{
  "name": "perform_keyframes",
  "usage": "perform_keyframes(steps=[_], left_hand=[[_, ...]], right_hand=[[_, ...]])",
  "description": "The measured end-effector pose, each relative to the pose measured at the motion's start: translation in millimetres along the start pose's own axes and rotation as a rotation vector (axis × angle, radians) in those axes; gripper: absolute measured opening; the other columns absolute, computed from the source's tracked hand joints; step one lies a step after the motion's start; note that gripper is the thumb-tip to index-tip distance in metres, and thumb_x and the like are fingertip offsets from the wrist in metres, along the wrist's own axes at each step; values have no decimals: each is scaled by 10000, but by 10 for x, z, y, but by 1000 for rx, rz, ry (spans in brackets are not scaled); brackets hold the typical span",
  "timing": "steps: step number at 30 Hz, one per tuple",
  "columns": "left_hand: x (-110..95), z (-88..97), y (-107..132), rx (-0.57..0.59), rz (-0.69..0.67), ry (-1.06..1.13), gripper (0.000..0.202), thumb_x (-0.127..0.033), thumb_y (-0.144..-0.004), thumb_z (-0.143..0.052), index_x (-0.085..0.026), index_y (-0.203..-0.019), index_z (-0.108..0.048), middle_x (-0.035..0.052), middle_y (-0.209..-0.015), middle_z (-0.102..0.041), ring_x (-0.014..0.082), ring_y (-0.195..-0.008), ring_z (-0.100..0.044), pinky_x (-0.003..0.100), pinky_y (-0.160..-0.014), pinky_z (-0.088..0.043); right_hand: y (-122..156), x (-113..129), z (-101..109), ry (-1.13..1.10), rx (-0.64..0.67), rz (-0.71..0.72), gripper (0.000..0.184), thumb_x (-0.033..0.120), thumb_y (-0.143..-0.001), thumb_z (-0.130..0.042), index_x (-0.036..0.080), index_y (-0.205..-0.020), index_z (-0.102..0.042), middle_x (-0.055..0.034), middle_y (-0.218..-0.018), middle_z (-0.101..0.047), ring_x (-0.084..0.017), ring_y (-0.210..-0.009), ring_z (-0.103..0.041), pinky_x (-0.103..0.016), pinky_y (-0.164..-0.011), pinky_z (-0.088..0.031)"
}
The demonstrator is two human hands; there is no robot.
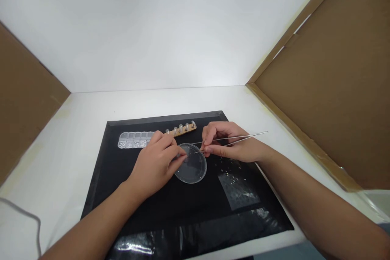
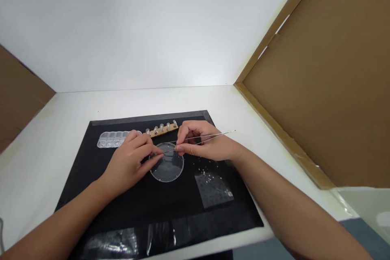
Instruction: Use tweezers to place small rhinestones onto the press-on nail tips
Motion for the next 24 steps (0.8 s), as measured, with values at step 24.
perform_keyframes(steps=[24], left_hand=[[-13,15,26,38,-120,-68,120,-248,-1041,-643,-206,-1091,-743,73,-1016,-659,230,-931,-533,368,-793,-514]], right_hand=[[0,32,76,135,11,-20,148,267,-971,-778,168,-916,-683,-30,-812,-756,-130,-718,-722,-244,-621,-578]])
Point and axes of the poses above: each hand's wrist, its own y-axis away from the middle knuckle, its own z-axis out of the back of the hand, x = y × z, the point moved 2 cm from there along -y, towards the middle knuckle
